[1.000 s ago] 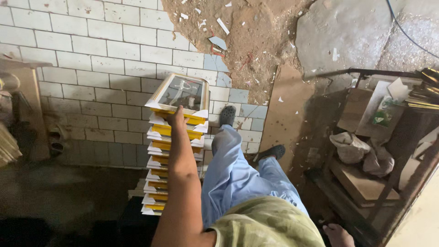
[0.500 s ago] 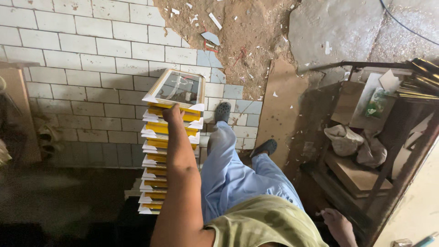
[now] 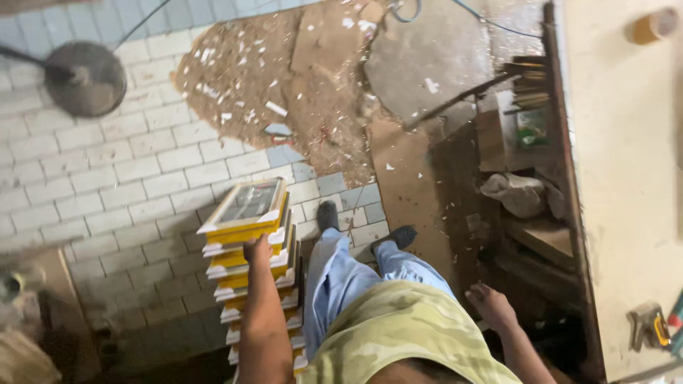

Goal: The person assembles picture frames by applying yellow tape to the edges of a cardboard backing, cutting the tape with a utility knife, and attaching white corner pieces. The person repeats this process for multiple frames in a workshop setting.

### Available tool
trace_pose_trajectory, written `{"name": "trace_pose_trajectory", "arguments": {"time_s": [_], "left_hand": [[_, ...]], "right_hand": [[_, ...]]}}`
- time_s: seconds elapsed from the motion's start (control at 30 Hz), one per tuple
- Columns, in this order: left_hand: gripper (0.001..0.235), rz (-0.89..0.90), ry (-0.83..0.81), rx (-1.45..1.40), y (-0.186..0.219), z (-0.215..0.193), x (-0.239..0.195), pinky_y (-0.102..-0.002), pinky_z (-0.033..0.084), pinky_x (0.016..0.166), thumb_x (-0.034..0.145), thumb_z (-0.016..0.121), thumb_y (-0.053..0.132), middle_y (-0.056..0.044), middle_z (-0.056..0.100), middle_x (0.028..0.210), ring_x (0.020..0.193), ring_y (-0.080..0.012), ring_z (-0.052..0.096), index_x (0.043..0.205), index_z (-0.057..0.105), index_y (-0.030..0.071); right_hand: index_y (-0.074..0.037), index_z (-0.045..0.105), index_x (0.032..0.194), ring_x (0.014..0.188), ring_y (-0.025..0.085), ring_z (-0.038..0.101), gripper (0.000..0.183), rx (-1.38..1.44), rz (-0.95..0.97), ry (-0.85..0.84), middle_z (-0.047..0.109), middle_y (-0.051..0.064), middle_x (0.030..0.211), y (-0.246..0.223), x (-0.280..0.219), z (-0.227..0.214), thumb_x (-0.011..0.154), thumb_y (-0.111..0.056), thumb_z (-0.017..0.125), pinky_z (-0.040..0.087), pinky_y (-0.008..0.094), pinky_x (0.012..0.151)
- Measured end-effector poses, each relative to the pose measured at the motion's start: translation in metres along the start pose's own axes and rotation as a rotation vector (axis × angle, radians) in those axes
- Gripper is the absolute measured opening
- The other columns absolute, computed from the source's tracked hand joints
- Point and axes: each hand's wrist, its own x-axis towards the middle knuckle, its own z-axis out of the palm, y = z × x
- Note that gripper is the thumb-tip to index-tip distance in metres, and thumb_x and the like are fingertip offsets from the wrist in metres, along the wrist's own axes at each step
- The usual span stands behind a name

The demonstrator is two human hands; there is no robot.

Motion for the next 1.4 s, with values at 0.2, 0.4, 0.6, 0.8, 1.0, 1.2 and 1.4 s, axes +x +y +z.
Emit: {"name": "trace_pose_trajectory", "arguments": {"time_s": [0.2,0.4,0.6,0.8,1.0,1.2,1.4], "left_hand": [[0.023,0.221,-0.308,0.475,-0.016,0.057,-0.063,-0.033,0.041,0.042,0.089,0.073,0.022,-0.005,0.053,0.067,0.051,-0.0166,0.05,0.085,0.059,0.004],[0.018,0.427,-0.474,0.751,-0.024,0.175,-0.107,-0.028,0.038,0.041,0.086,0.072,0.014,-0.001,0.059,0.065,0.05,-0.0108,0.051,0.1,0.066,0.006],[0.051,0.517,-0.662,0.788,-0.042,0.315,-0.161,-0.028,0.055,0.064,0.088,0.075,0.025,-0.004,0.072,0.107,0.082,-0.0123,0.066,0.133,0.062,0.006],[0.046,1.132,-0.924,0.968,-0.044,0.447,-0.219,-0.036,0.054,0.095,0.087,0.078,0.031,-0.012,0.075,0.118,0.108,-0.0225,0.071,0.124,0.071,0.006],[0.045,1.274,-1.097,0.95,-0.011,0.587,-0.305,-0.035,0.058,0.09,0.086,0.077,0.027,-0.011,0.076,0.113,0.105,-0.0212,0.073,0.125,0.068,0.007],[0.058,1.777,-0.968,0.985,0.036,0.739,-0.399,-0.043,0.054,0.094,0.08,0.084,0.017,-0.015,0.07,0.114,0.107,-0.0322,0.068,0.131,0.06,0.006],[0.084,2.138,-0.877,1.002,0.064,0.866,-0.427,-0.049,0.051,0.093,0.061,0.092,0.016,-0.021,0.067,0.123,0.113,-0.0405,0.063,0.133,0.053,0.003]], "right_hand": [[-0.017,0.068,0.126,0.099,0.036,0.076,0.044,0.236,0.102,0.07,0.078,0.014,0.108,0.054,0.017,0.025,0.091,-0.044,0.063,0.06,0.046,0.087],[-0.014,0.071,0.12,0.106,0.037,0.07,0.041,0.366,0.077,0.213,0.074,0.015,0.113,0.114,0.014,0.016,0.089,-0.041,0.068,0.057,0.047,0.089],[-0.015,0.07,0.123,0.112,0.032,0.068,0.04,0.513,0.126,0.381,0.073,0.01,0.12,0.17,-0.017,-0.022,0.089,-0.036,0.068,0.056,0.044,0.092],[-0.015,0.071,0.123,0.106,0.027,0.073,0.04,0.677,0.193,0.581,0.075,0.009,0.118,0.194,-0.037,-0.053,0.089,-0.036,0.07,0.057,0.04,0.09],[-0.013,0.071,0.122,0.1,0.025,0.076,0.042,0.834,0.325,0.678,0.075,0.01,0.117,0.199,-0.037,-0.071,0.088,-0.036,0.07,0.06,0.038,0.084],[-0.012,0.073,0.12,0.101,0.03,0.074,0.037,0.789,0.493,0.742,0.075,0.011,0.117,0.191,-0.026,-0.118,0.091,-0.035,0.071,0.058,0.039,0.086],[-0.014,0.073,0.12,0.1,0.03,0.073,0.035,0.741,0.533,0.788,0.075,0.011,0.116,0.177,-0.004,-0.202,0.091,-0.032,0.07,0.058,0.042,0.083]]}}
